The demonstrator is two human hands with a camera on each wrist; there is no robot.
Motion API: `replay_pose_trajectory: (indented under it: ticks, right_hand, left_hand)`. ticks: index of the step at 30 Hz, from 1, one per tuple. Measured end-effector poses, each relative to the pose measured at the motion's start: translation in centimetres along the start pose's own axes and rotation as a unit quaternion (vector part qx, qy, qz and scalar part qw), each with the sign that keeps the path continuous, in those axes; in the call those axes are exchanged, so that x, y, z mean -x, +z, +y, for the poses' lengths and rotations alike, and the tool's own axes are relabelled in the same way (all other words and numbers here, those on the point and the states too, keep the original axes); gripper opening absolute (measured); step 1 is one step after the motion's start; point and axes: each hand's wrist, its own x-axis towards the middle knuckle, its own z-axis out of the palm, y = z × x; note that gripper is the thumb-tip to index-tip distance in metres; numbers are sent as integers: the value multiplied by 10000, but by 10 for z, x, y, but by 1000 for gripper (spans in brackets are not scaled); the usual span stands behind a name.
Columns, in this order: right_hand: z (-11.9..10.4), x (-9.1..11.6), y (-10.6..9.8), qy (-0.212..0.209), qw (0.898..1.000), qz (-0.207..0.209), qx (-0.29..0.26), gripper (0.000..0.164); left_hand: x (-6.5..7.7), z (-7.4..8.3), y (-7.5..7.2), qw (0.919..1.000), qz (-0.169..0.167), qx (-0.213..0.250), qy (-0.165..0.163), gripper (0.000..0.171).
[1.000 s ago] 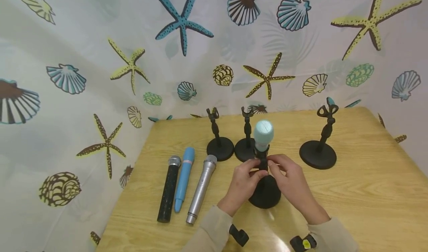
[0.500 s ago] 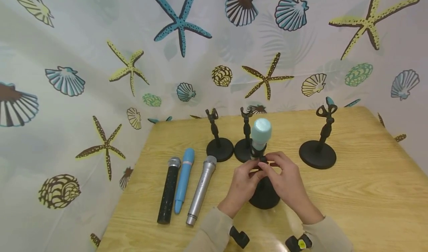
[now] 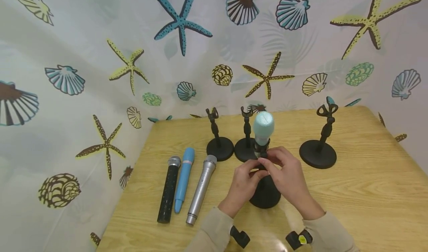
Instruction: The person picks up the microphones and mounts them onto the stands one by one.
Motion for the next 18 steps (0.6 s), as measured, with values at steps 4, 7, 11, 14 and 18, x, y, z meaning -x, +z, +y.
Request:
replay_pose_trajectory:
  ticks: [4,7,11,14,18]
  right_hand:
    - [-1,-3,-1,-172,9998,78,24,10]
    - [-3,-5,-2,-291,9995,139,62,11]
    - [-6,-9,-4,-373,9991,204,49,11]
    - [-9,-11,-5,-447,9986,263,110,11]
    - [-10,-14,-7,-496,9981,306,180,11]
  left_hand:
    - [1,-1,0,10000,3,-32,-35,28]
    - [2,0,0,10000,-7,-18,-78,29]
    - [1,1,-1,10000,5,-42,-82,30]
    - [1,1,-1,10000,26,-77,-6,29]
    - [1,1,0,9997,61,-155,174,29]
